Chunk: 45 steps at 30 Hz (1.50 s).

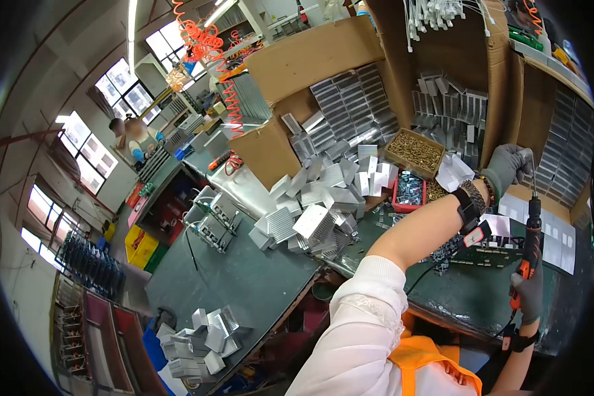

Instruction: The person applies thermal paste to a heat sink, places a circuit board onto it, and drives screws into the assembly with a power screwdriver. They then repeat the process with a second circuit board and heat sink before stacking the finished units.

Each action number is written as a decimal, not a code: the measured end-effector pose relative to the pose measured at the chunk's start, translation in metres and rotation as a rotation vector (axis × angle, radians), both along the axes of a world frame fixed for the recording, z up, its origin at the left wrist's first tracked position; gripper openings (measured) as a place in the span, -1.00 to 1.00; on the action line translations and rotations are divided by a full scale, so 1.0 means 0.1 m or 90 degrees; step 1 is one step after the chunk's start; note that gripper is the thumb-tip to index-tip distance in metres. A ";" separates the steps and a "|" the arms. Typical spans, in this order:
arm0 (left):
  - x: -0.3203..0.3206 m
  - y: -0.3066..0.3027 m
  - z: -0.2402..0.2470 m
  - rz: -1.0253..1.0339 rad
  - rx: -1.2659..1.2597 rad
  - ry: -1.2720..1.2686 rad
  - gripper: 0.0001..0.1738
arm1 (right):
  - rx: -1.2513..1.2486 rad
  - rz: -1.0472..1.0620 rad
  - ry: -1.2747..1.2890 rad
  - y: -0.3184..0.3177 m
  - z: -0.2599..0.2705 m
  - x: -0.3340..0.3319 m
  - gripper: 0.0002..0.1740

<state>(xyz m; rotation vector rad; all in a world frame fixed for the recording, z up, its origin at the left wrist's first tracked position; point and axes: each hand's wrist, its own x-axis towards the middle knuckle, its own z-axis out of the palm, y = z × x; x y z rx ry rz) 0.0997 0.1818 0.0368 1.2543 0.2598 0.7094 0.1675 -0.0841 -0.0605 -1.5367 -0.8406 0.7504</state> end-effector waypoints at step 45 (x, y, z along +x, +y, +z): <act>-0.58 -0.12 -0.37 -0.370 0.467 0.517 0.07 | -0.049 0.050 0.204 -1.15 0.39 -0.64 0.15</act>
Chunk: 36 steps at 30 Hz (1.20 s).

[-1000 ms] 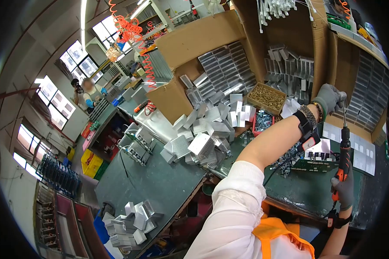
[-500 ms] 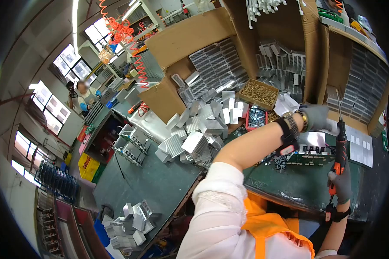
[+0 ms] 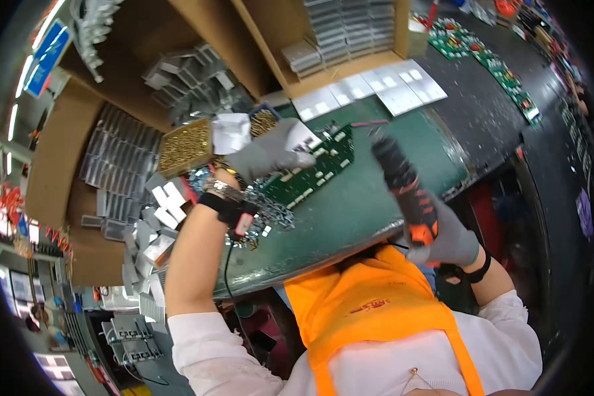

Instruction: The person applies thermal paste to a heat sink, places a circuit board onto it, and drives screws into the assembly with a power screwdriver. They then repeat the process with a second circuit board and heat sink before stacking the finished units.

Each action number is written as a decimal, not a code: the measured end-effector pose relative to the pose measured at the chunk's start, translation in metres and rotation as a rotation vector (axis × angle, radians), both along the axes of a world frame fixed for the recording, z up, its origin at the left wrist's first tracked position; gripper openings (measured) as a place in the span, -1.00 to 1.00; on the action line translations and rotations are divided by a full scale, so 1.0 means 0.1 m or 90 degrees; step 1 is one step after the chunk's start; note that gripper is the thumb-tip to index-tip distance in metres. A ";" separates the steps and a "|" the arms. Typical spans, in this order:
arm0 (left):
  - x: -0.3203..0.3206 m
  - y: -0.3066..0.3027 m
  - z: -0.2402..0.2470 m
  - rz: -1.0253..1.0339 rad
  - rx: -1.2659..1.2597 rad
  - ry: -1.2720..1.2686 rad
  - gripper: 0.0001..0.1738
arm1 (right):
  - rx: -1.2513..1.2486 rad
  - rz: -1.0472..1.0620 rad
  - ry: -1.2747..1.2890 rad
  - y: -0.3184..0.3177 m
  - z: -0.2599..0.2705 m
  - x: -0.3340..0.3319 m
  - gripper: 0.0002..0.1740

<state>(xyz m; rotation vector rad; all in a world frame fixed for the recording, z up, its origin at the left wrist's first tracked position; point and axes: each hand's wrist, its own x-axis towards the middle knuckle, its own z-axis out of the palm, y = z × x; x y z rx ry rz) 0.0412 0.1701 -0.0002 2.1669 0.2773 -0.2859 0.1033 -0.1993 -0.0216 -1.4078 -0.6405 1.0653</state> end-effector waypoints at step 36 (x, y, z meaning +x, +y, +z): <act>-0.01 0.15 -0.31 0.043 -0.008 -0.084 -0.14 | -0.044 0.203 0.599 0.23 -0.16 -0.86 -0.22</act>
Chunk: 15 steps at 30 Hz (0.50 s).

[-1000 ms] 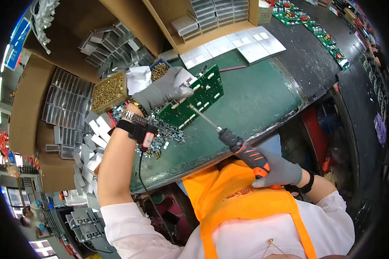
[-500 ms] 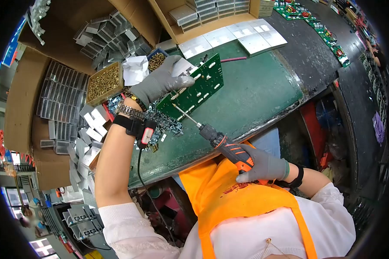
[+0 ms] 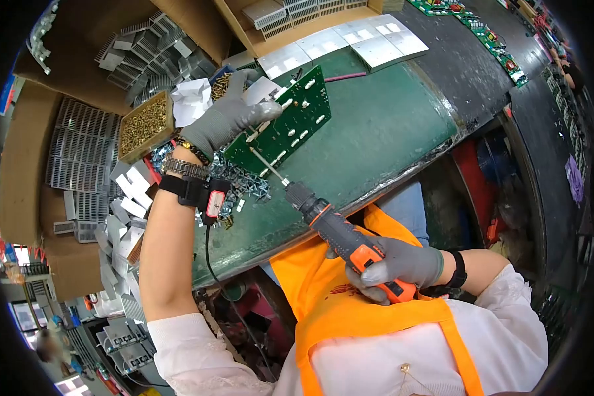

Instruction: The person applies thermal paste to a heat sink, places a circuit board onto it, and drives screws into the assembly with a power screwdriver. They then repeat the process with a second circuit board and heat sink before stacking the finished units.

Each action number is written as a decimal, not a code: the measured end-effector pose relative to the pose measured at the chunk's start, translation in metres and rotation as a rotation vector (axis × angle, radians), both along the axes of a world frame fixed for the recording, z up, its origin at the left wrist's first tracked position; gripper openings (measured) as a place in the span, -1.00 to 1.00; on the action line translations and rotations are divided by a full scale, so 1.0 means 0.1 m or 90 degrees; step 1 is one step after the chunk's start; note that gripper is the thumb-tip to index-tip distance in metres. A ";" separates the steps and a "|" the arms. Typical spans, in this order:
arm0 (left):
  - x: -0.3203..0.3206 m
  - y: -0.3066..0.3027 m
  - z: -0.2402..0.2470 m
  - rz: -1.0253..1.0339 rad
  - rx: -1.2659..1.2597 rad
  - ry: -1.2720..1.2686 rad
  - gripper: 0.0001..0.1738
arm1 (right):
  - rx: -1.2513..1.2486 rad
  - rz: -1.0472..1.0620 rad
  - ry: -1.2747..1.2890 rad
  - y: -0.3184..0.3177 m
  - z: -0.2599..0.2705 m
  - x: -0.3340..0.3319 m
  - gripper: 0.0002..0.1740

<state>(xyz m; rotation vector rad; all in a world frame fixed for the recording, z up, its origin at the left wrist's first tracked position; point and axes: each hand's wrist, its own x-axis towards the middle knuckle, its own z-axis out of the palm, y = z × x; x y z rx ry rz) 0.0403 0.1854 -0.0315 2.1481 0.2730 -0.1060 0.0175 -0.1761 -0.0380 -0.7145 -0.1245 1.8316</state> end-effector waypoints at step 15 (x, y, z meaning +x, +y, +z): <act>0.02 -0.12 0.17 -0.045 0.034 0.034 -0.08 | 0.010 0.001 -0.101 -0.10 -0.09 0.09 -0.27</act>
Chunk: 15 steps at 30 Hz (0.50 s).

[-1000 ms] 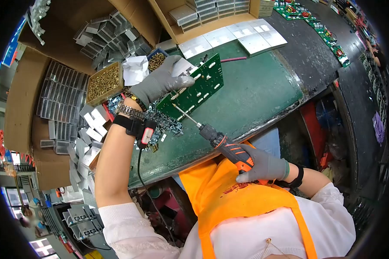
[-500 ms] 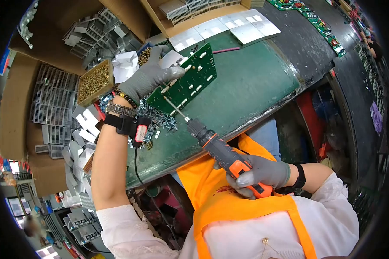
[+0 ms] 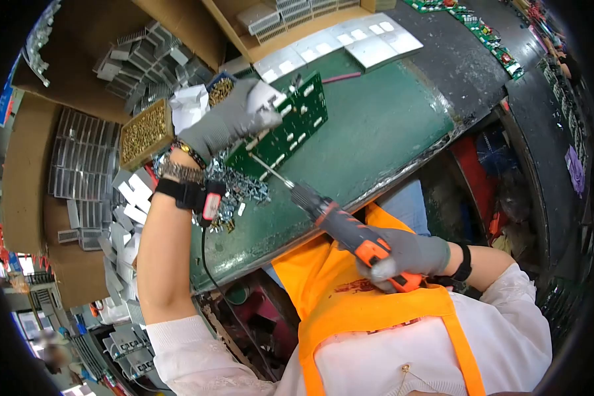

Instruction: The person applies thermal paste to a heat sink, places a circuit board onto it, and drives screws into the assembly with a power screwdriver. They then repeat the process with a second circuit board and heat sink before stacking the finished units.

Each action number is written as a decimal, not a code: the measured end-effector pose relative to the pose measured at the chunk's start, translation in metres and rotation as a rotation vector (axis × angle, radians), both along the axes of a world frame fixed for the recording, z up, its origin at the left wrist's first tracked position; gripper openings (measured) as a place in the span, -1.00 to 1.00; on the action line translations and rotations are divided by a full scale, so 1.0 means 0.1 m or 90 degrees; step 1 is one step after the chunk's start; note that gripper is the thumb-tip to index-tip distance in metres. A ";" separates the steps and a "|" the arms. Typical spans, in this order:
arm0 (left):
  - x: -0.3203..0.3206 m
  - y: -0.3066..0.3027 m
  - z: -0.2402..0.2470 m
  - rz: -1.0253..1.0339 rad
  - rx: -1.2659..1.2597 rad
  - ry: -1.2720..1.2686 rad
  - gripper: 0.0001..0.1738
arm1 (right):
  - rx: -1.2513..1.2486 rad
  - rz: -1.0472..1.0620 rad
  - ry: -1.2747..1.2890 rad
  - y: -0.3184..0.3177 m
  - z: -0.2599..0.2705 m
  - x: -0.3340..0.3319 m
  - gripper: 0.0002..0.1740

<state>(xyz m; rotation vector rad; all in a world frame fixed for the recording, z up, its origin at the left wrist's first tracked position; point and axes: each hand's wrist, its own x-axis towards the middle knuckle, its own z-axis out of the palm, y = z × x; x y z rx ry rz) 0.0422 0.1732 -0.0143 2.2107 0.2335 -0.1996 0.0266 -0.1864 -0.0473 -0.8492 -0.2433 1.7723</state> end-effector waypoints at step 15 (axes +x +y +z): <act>-0.49 -0.56 0.51 -0.064 0.064 0.134 0.08 | 0.097 -0.291 -0.341 -0.03 0.28 0.68 -0.03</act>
